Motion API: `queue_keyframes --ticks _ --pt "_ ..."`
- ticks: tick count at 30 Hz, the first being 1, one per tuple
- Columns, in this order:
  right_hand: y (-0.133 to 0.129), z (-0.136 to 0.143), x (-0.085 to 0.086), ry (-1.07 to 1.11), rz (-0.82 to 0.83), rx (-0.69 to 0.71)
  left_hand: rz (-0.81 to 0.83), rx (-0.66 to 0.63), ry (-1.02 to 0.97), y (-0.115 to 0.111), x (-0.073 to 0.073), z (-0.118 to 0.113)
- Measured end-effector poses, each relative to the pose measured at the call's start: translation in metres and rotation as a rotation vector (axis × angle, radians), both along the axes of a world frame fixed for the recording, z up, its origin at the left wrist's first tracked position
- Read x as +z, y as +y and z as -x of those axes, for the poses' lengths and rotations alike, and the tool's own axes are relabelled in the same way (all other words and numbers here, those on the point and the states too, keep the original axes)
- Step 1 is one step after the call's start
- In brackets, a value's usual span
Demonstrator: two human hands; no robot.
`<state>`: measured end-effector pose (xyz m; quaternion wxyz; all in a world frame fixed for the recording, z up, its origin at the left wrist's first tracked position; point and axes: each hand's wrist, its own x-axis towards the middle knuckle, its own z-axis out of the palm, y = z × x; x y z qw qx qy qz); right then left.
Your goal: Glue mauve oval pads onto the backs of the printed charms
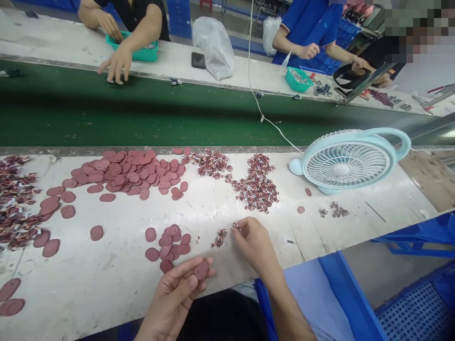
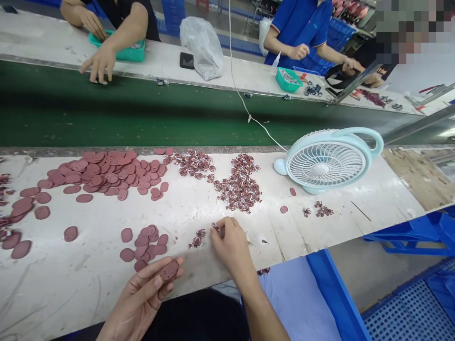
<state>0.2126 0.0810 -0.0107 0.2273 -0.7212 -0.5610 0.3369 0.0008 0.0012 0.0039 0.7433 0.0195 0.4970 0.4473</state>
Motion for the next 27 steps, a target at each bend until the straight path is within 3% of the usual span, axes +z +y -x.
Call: queue_keyframes --ticks 2,6,9,16,22,27 --pt "-0.013 0.000 0.009 0.174 0.056 0.014 -0.015 -0.013 0.014 0.000 -0.001 -0.003" --pt "-0.046 0.004 0.030 0.721 0.176 0.043 -0.031 -0.063 0.043 -0.003 -0.004 -0.010" --pt "-0.065 0.011 0.040 0.892 0.237 0.073 -0.040 -0.080 0.068 -0.004 -0.003 -0.015" --pt "-0.070 0.020 0.039 0.772 0.227 0.055 -0.104 -0.119 0.112 -0.002 0.007 -0.022" --pt "-0.061 0.015 0.053 0.617 0.301 0.163 -0.155 -0.156 0.098 -0.004 0.001 -0.019" --pt "-0.060 0.012 0.054 0.647 0.319 0.178 -0.208 -0.197 0.132 -0.004 0.000 -0.018"
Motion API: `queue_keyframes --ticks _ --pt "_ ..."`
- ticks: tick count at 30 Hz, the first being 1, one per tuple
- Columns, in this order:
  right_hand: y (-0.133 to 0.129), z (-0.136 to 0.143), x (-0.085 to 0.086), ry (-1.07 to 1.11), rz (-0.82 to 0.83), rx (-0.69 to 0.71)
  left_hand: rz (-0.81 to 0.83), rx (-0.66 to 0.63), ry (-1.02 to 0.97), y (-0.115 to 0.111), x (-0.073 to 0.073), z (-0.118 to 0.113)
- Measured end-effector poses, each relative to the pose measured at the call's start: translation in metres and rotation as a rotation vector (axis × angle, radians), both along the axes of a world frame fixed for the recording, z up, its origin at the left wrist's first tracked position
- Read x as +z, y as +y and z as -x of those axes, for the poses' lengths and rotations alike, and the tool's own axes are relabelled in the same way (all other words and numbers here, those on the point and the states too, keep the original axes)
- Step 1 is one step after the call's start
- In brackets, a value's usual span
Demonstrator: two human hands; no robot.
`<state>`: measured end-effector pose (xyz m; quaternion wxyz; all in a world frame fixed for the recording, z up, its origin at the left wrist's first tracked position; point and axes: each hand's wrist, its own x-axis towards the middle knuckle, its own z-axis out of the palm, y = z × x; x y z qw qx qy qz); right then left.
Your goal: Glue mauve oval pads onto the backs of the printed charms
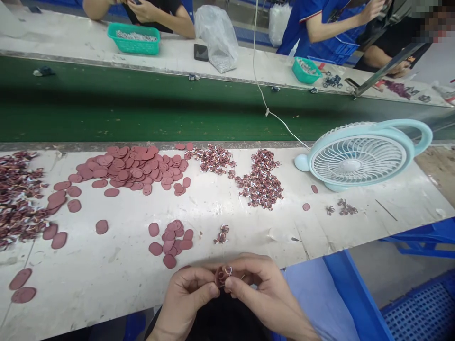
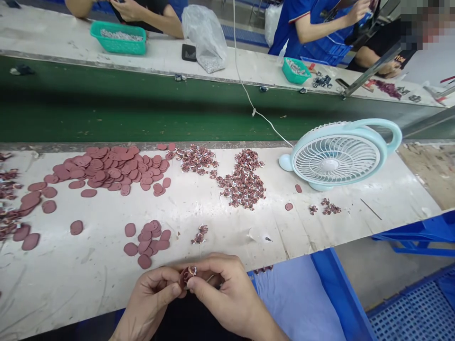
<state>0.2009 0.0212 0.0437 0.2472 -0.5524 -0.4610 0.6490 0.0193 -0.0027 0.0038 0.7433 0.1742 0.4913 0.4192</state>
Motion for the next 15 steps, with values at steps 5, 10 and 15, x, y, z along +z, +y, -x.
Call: queue_keyframes --ticks 5,10,15 --pt "0.0003 -0.0001 -0.0013 0.023 -0.027 -0.015 -0.022 0.002 -0.011 0.0013 0.0025 -0.0013" --pt "0.0019 0.0010 0.0005 -0.005 -0.048 -0.005 -0.027 0.011 0.042 0.0007 0.0017 -0.0031" --pt "-0.0001 0.0010 -0.0064 0.127 0.037 -0.065 -0.062 0.033 0.088 -0.0009 0.0015 -0.0056"
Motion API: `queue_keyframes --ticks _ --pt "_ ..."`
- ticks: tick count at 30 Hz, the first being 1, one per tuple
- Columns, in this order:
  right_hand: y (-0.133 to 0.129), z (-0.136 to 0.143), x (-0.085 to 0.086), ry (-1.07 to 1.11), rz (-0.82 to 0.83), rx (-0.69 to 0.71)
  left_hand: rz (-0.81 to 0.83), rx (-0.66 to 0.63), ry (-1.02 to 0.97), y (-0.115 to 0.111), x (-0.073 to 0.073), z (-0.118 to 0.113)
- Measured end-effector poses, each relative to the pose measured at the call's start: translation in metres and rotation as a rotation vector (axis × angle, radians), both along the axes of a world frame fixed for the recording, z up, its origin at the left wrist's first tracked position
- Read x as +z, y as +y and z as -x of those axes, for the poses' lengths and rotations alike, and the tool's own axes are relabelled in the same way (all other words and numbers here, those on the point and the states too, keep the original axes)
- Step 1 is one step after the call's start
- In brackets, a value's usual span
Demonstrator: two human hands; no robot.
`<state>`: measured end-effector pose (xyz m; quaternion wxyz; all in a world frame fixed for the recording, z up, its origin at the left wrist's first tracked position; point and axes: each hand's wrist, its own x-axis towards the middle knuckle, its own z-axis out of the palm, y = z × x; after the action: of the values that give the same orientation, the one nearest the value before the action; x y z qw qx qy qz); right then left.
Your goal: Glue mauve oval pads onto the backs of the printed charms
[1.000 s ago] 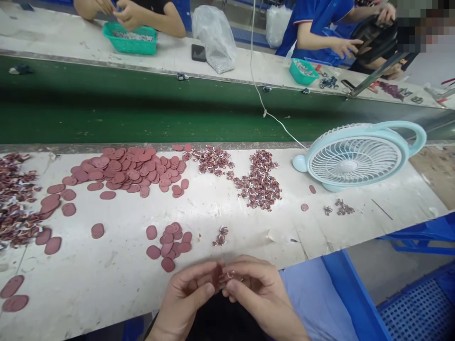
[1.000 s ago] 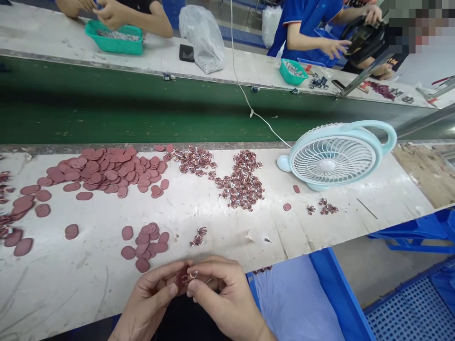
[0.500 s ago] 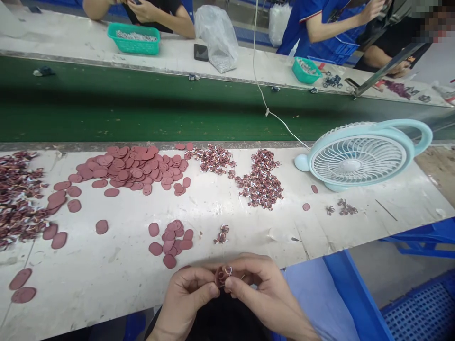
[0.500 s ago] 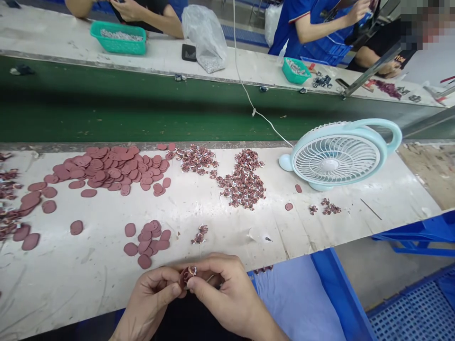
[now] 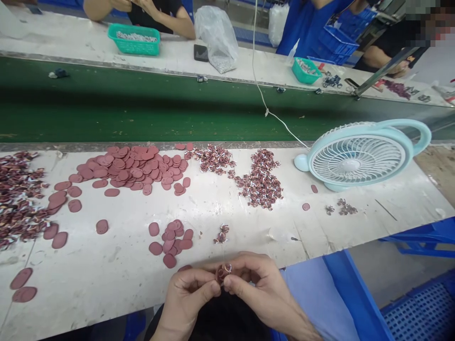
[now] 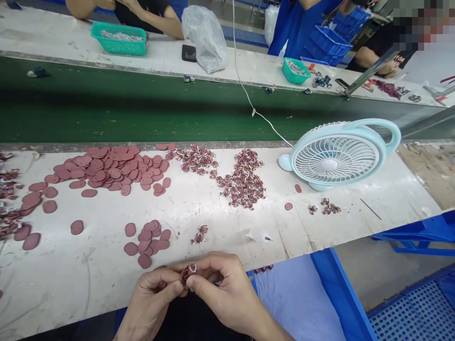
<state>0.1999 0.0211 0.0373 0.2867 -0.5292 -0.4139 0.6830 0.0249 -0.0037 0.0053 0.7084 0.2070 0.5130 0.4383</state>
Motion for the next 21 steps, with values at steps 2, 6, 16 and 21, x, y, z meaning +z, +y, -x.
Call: queue_keyframes --ticks 2,6,16,21 --pt "-0.001 -0.001 -0.003 0.017 0.005 -0.016 -0.005 -0.002 0.020 0.000 0.000 0.000" --pt "-0.003 0.001 -0.009 0.071 0.031 -0.052 -0.021 -0.016 0.048 -0.001 -0.001 0.001" --pt "-0.033 -0.024 -0.034 0.205 0.090 -0.239 -0.154 0.030 0.511 -0.020 0.001 0.039" --pt "-0.075 -0.088 -0.065 0.038 -0.200 -0.517 -0.409 -0.221 1.034 -0.017 -0.007 0.085"
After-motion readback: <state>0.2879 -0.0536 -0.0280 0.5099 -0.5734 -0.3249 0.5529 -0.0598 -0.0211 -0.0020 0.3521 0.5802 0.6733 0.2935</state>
